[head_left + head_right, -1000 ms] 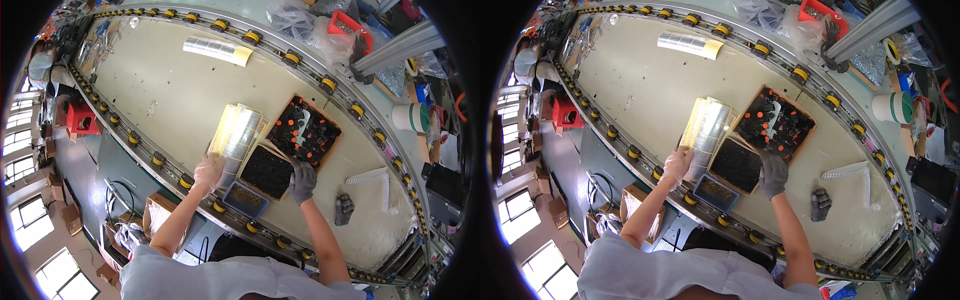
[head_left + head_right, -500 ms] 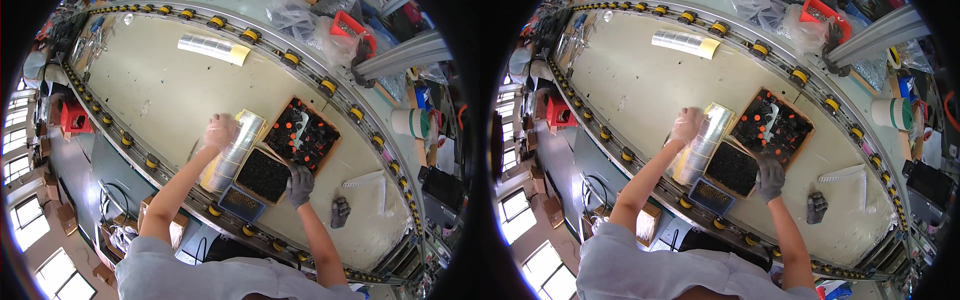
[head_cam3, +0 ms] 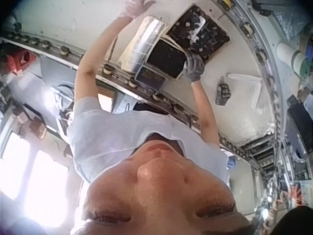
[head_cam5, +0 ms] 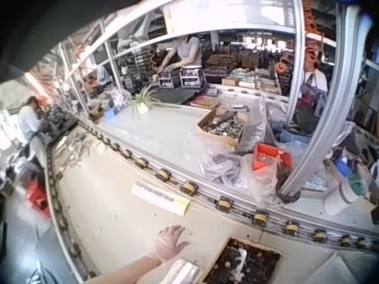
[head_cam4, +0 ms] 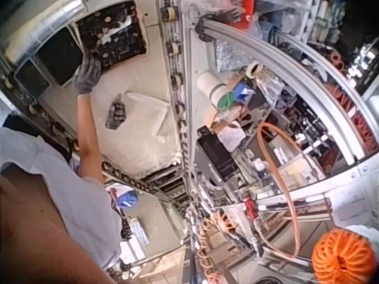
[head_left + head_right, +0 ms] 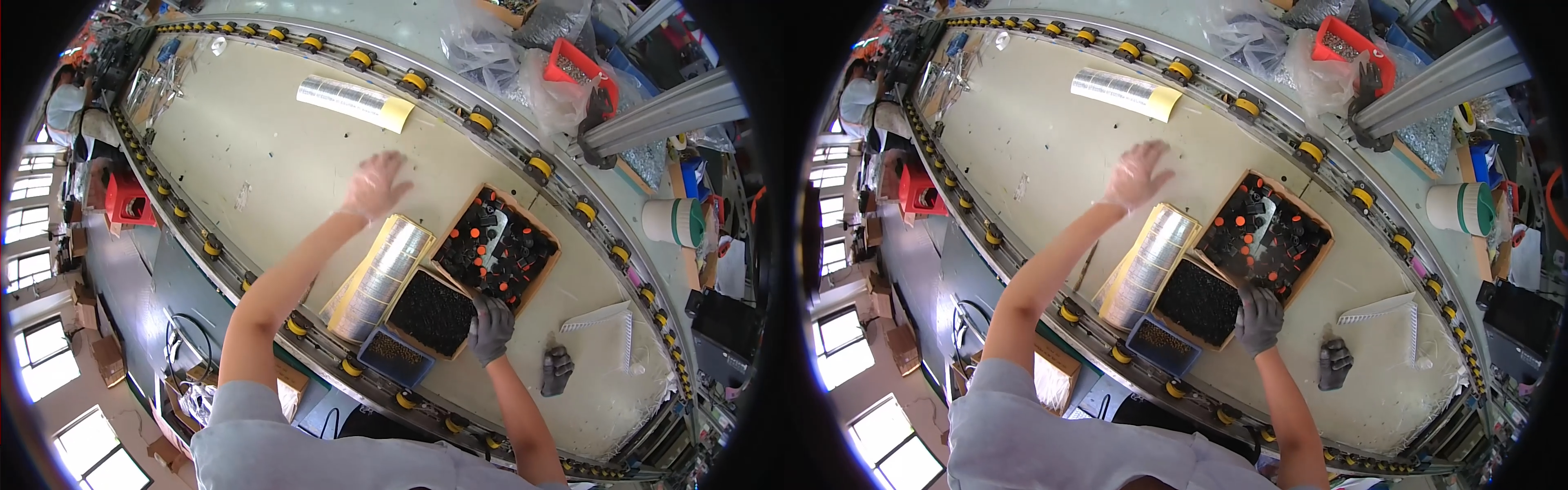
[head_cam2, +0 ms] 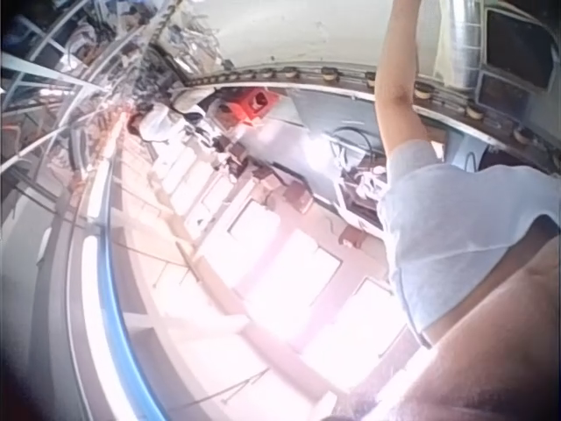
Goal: Sorting, organizing, and assembling various manufacturing tools and small components on a factory conveyor line.
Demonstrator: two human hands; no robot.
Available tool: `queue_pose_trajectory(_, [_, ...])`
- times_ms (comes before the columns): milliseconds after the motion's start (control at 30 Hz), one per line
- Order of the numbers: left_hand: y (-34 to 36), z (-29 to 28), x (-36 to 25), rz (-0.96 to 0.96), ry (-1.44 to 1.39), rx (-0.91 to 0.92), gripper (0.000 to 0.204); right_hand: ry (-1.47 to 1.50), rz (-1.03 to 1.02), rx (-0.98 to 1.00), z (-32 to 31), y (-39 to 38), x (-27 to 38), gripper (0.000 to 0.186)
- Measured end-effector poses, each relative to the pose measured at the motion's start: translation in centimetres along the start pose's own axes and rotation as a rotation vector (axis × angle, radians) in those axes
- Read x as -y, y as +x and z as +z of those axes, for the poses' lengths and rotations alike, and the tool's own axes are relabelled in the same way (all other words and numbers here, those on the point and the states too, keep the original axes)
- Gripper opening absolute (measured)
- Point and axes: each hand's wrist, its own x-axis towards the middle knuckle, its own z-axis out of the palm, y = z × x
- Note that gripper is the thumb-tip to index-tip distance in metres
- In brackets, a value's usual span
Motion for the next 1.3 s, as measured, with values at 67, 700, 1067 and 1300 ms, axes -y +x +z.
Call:
queue_pose_trajectory(67, [4.3, -2.3, 0.1, -0.219, 0.071, 0.004, 0.072, -0.004, 0.002, -0.007, -0.1, -0.4, -0.2, 0.037])
queue_pose_trajectory(700, [-0.4, -12.5, -1.2, -0.015, 0.73, 0.163, 0.014, 0.109, -0.02, -0.1, -0.2, -0.7, -1.0, 0.036])
queue_pose_trajectory(1067, [0.0, -2.9, -8.7, -0.564, -0.621, 0.638, 0.049, 0.223, 0.103, -0.089, -5.8, -1.0, 1.1, 0.031])
queue_pose_trajectory(1300, [-4.3, -4.6, 0.6, -0.374, -0.224, 0.388, 0.051, 0.327, 0.178, 0.021, -9.6, -10.4, -1.6, 0.018])
